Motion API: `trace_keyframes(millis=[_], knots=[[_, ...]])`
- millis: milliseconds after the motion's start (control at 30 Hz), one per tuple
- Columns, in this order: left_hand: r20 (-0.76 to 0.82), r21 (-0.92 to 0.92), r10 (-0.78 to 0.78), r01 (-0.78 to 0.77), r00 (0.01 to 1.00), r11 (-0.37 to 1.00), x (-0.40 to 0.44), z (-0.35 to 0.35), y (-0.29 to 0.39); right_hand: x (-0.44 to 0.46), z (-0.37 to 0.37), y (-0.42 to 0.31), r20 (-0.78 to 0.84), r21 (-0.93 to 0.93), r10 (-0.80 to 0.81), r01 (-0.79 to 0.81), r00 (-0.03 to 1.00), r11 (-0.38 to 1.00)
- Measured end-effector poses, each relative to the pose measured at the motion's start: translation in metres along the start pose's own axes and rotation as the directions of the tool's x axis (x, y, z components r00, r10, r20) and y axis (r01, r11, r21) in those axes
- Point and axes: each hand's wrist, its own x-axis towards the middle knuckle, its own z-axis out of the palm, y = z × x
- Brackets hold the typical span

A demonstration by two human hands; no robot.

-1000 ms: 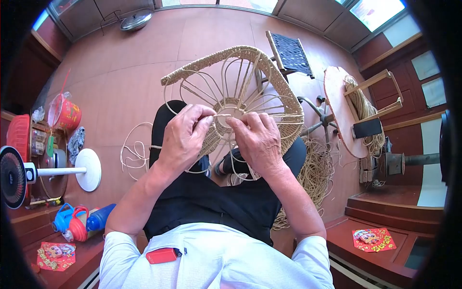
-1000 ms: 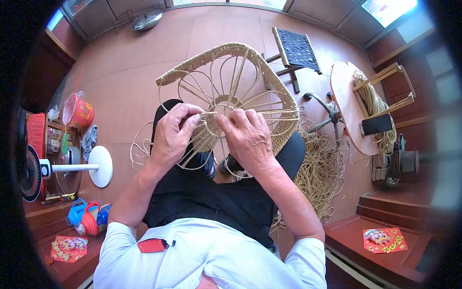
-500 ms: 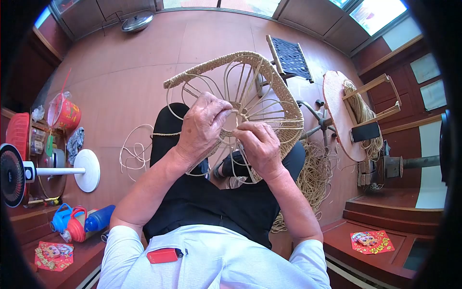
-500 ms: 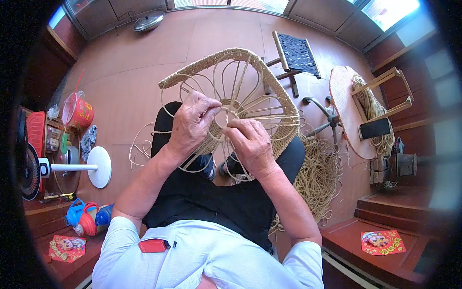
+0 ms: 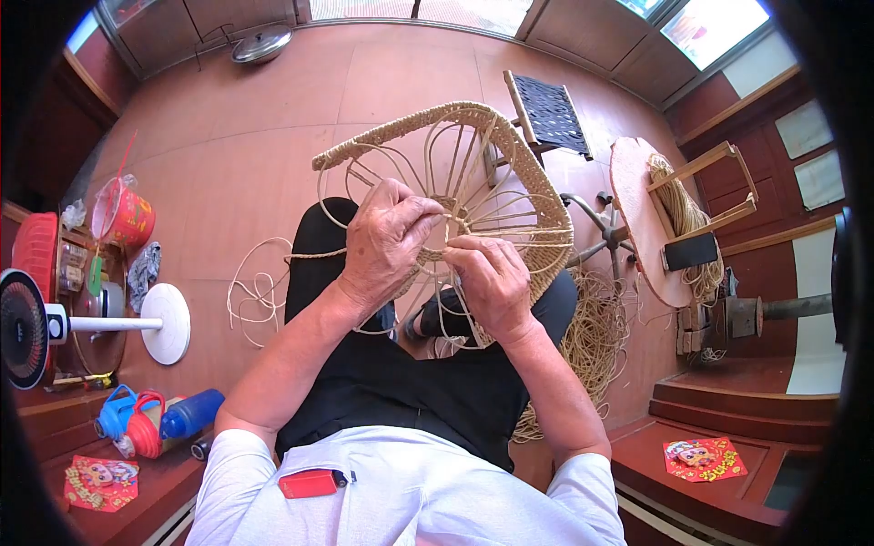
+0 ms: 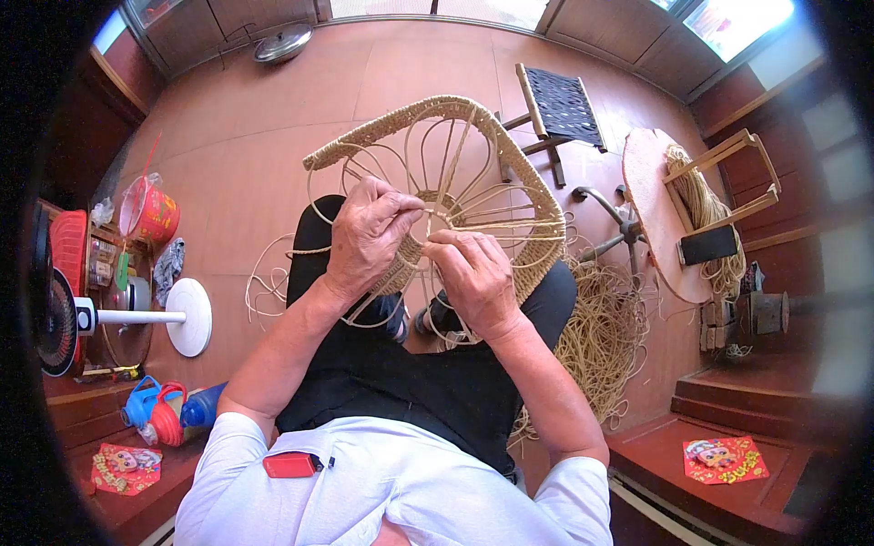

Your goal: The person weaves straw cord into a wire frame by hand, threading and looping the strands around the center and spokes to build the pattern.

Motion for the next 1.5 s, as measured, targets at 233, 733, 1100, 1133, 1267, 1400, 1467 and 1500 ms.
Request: trace_keyframes(millis=[233,733,1100,1133,1267,1400,1467,1500], knots=[[0.008,0.025,0.016,-0.016,1.0,1.0,0.001,0.002,-0.001,0.004,-0.003,0.0,0.005,0.0,-0.023,0.023,1.0,1.0],[0.06,-0.028,0.023,-0.021,0.998,0.999,0.003,0.003,-0.001,0.013,-0.007,0.004,-0.002,-0.007,-0.059,0.059,0.998,0.998],[0.022,0.114,0.195,-0.196,0.981,0.974,0.0,0.003,0.004,0.067,-0.015,0.025,0.009,-0.105,-0.018,0.019,1.0,0.994],[0.024,0.15,0.217,-0.218,0.976,0.964,0.0,0.004,0.004,0.069,-0.015,0.026,0.022,-0.103,0.007,-0.005,1.0,0.995],[0.116,0.169,0.211,-0.229,0.97,0.959,-0.002,0.006,-0.005,0.072,-0.009,0.03,0.06,-0.142,0.077,-0.068,0.995,0.988],[0.123,0.217,0.274,-0.295,0.954,0.931,-0.003,0.01,-0.009,0.076,-0.008,0.033,0.103,-0.182,0.107,-0.087,0.989,0.979],[0.139,0.237,0.293,-0.319,0.946,0.918,-0.003,0.01,-0.01,0.081,-0.007,0.032,0.197,-0.252,0.109,-0.057,0.974,0.966],[0.135,0.21,0.292,-0.315,0.947,0.925,-0.003,0.01,-0.011,0.082,-0.006,0.031,0.204,-0.264,0.111,-0.054,0.973,0.963]])
